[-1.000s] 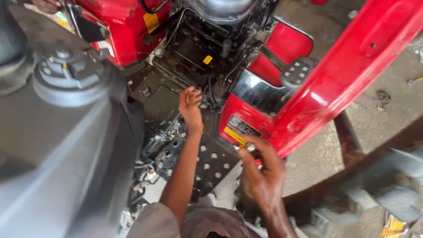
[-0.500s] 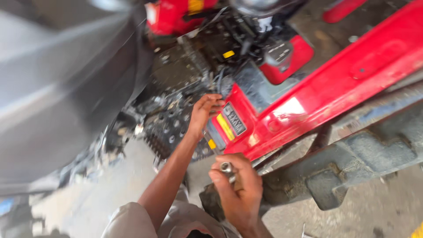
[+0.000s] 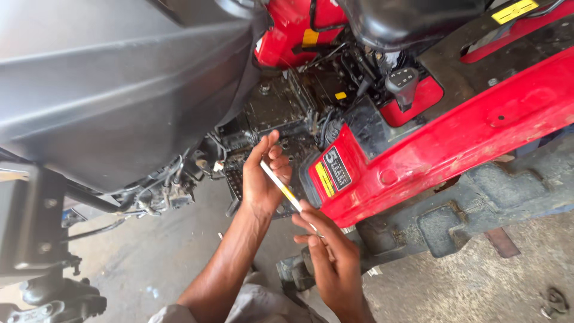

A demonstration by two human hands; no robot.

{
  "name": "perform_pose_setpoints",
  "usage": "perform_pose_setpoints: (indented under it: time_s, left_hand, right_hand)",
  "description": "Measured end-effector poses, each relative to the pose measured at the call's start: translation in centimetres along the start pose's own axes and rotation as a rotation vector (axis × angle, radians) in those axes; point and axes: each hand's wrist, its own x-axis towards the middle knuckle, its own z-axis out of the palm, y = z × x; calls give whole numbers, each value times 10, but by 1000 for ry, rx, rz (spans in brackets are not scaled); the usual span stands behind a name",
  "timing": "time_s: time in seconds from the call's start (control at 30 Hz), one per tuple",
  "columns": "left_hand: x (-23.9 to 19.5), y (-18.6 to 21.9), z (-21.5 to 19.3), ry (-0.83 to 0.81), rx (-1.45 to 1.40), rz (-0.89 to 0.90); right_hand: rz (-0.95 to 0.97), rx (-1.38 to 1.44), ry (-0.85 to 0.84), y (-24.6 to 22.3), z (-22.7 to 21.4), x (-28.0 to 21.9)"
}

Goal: The person works on the internal components of a red tractor, unscrewing bolts and reaching into the chassis near the battery area and steering column.

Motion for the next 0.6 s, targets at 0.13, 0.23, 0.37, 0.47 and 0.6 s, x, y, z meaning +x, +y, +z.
perform_pose_setpoints:
  time_s: [0.13,0.23,0.37,0.47,0.6]
  left_hand:
    - [-30,-17,20,138,449,58]
    - [-43,-28,14,54,705,-9]
    - [-2,-10,-38,132,664,-150]
    - [40,2,-104,184,666,-416]
    - [110,6,-179,205,807,-436]
  right_hand:
    - [68,-122,48,17,18,4]
    - [32,-344,14,26,23,7]
    - [-42,-416,-93,31,24,9]
    - [15,-444,-123,36,25,14]
    - [88,-309,-105,45,32,37]
